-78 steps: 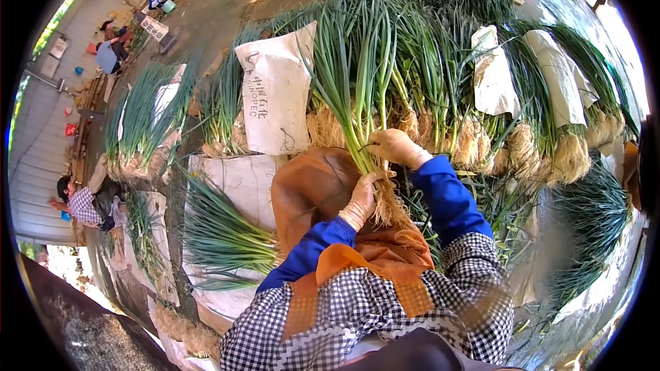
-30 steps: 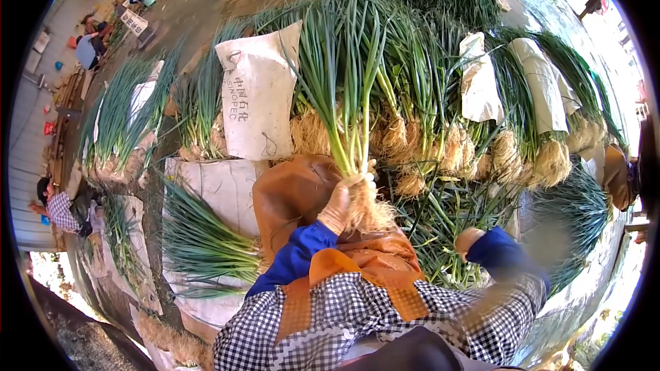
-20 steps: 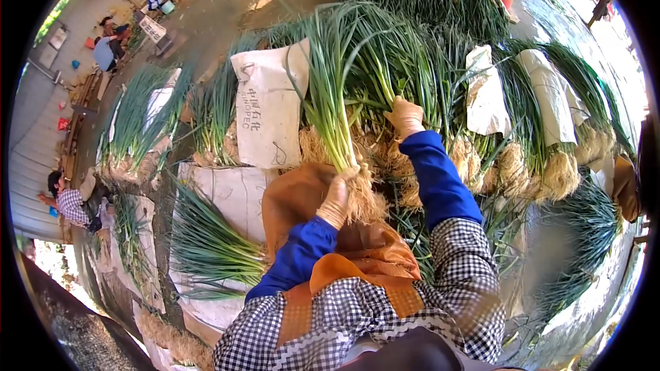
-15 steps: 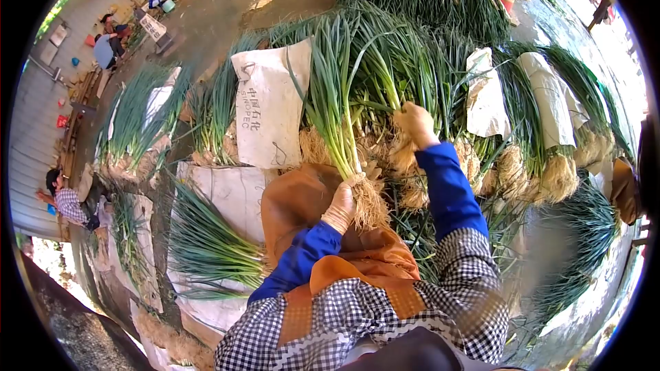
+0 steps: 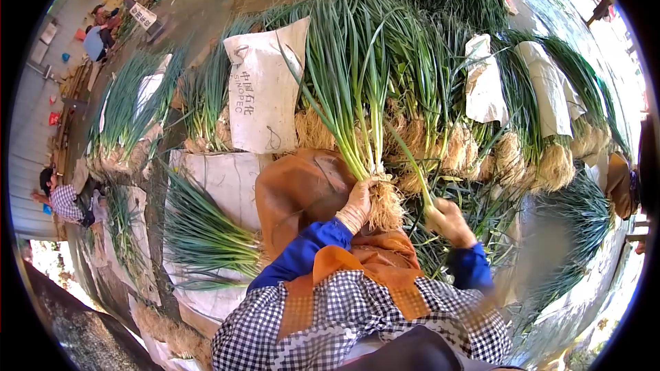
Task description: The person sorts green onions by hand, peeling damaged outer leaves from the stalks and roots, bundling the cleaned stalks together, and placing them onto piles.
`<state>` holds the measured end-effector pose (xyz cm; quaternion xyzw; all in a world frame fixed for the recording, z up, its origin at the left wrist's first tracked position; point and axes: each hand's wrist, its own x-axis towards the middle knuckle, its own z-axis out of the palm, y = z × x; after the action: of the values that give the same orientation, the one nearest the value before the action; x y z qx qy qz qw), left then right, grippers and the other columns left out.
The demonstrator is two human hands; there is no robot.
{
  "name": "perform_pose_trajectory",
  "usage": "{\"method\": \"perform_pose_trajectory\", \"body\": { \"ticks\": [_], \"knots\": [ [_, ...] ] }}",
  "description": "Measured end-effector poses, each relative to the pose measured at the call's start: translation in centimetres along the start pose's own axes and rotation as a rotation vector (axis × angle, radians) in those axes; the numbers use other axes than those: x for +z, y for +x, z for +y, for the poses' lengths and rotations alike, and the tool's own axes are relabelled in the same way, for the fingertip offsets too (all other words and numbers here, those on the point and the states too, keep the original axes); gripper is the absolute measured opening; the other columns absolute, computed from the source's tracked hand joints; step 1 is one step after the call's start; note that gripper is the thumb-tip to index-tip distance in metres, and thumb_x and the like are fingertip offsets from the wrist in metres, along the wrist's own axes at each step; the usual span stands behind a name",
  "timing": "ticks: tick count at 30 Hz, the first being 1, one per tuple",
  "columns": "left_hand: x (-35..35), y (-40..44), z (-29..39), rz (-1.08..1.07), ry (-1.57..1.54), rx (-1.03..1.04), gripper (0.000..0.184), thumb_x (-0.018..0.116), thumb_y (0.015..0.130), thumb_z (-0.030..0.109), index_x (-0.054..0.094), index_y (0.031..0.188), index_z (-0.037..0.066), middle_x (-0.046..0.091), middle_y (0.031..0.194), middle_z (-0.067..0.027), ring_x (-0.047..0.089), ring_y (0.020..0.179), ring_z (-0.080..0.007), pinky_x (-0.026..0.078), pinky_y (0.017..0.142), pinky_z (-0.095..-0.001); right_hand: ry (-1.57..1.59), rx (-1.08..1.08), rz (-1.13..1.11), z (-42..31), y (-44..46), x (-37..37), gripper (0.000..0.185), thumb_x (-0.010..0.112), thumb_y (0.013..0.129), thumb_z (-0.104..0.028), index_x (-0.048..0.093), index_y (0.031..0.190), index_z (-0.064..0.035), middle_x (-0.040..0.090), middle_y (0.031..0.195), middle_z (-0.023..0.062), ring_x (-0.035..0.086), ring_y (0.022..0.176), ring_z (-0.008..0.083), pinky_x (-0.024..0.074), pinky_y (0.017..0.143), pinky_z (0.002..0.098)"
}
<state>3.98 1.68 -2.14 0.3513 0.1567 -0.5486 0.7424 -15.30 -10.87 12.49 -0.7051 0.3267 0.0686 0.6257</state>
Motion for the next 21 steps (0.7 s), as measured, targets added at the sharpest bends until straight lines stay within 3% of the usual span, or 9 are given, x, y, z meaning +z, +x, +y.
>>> {"method": "perform_pose_trajectory", "body": {
  "ticks": [3,7,8,11,14,15,16,17,21],
  "knots": [
    [0.4,-0.9,1.1,-0.153,-0.145,-0.089,0.027,0.051,0.082,0.011,0.055,0.106,0.0,0.062,0.087,-0.0107,0.061,0.071,-0.0213,0.054,0.066,-0.034,-1.319,0.011,-0.377,9.1,-0.1,-2.2,0.031,0.047,0.09,-0.03,0.059,0.094,-0.0022,0.064,0.083,0.0075,0.062,0.075,0.0212,0.0502,0.057,0.0326],
    [-1.7,0.5,-0.1,-0.152,0.015,0.013,0.027,0.052,0.084,0.017,0.06,0.105,0.002,0.062,0.094,-0.0059,0.059,0.085,-0.0173,0.051,0.076,-0.0292,-1.471,-0.207,-0.131,0.0,7.9,-0.7,0.028,0.049,0.089,-0.028,0.059,0.102,-0.0052,0.064,0.081,0.0117,0.064,0.079,0.0229,0.0524,0.066,0.037],
    [-1.4,0.5,0.3,-0.187,0.002,-0.003,0.028,0.052,0.084,0.017,0.06,0.107,0.002,0.062,0.094,-0.0052,0.059,0.086,-0.0172,0.05,0.078,-0.0292,-0.533,-0.258,0.231,-1.7,9.7,-0.2,0.031,0.049,0.089,-0.033,0.06,0.102,-0.0073,0.063,0.077,0.0122,0.063,0.069,0.0208,0.0517,0.062,0.0351],
    [0.1,-0.5,1.3,-0.204,-0.015,-0.035,0.029,0.052,0.085,0.017,0.06,0.108,0.002,0.062,0.093,-0.0046,0.058,0.086,-0.0168,0.049,0.078,-0.0293,-0.141,-0.242,0.322,-3.8,19.1,2.4,0.041,0.055,0.086,-0.039,0.059,0.105,-0.0027,0.065,0.088,0.0139,0.062,0.073,0.0208,0.0482,0.065,0.0328],
    [-0.6,0.2,1.1,-0.175,-0.036,0.053,0.029,0.053,0.084,0.018,0.059,0.108,0.003,0.062,0.086,-0.0035,0.058,0.071,-0.017,0.051,0.062,-0.0296,-0.884,-0.804,0.75,-1.1,24.8,4.1,0.026,0.054,0.087,-0.032,0.062,0.092,-0.0076,0.061,0.071,0.0136,0.059,0.06,0.0286,0.0462,0.055,0.0394],
    [-1.3,0.5,1.0,-0.235,-0.013,0.037,0.032,0.052,0.085,0.019,0.058,0.112,0.002,0.062,0.09,-0.0036,0.059,0.073,-0.0168,0.051,0.064,-0.0294,-0.671,-0.558,0.78,-1.7,23.7,5.0,0.023,0.053,0.087,-0.029,0.061,0.082,-0.0085,0.059,0.064,0.0123,0.058,0.06,0.0326,0.0451,0.053,0.042],
    [-2.0,0.8,0.8,-0.292,0.006,0.016,0.035,0.051,0.086,0.02,0.056,0.115,0.002,0.062,0.094,-0.0036,0.059,0.076,-0.0167,0.051,0.065,-0.0291,-0.634,-0.391,0.785,-1.9,22.3,5.7,0.019,0.056,0.088,-0.026,0.059,0.077,-0.01,0.056,0.065,0.0005,0.049,0.05,0.0128,0.0416,0.047,0.0244],
    [-2.7,1.8,0.7,-0.704,-0.208,-0.107,0.036,0.045,0.089,0.023,0.056,0.115,0.001,0.062,0.095,-0.0056,0.059,0.081,-0.0183,0.05,0.071,-0.0298,-0.212,-0.356,0.635,-2.2,20.0,6.3,0.022,0.055,0.089,-0.025,0.058,0.074,-0.0092,0.053,0.061,-0.0008,0.047,0.048,0.0109,0.0395,0.046,0.0237],
    [-0.5,-0.3,0.8,-0.37,-0.058,0.004,0.03,0.05,0.086,0.02,0.057,0.109,0.003,0.061,0.089,-0.0057,0.058,0.077,-0.0178,0.049,0.069,-0.0292,0.287,-0.222,0.37,-3.5,13.6,5.4,0.027,0.052,0.09,-0.03,0.058,0.081,-0.0046,0.05,0.06,-0.0006,0.043,0.05,0.0064,0.0359,0.045,0.0212]
  ]
}}
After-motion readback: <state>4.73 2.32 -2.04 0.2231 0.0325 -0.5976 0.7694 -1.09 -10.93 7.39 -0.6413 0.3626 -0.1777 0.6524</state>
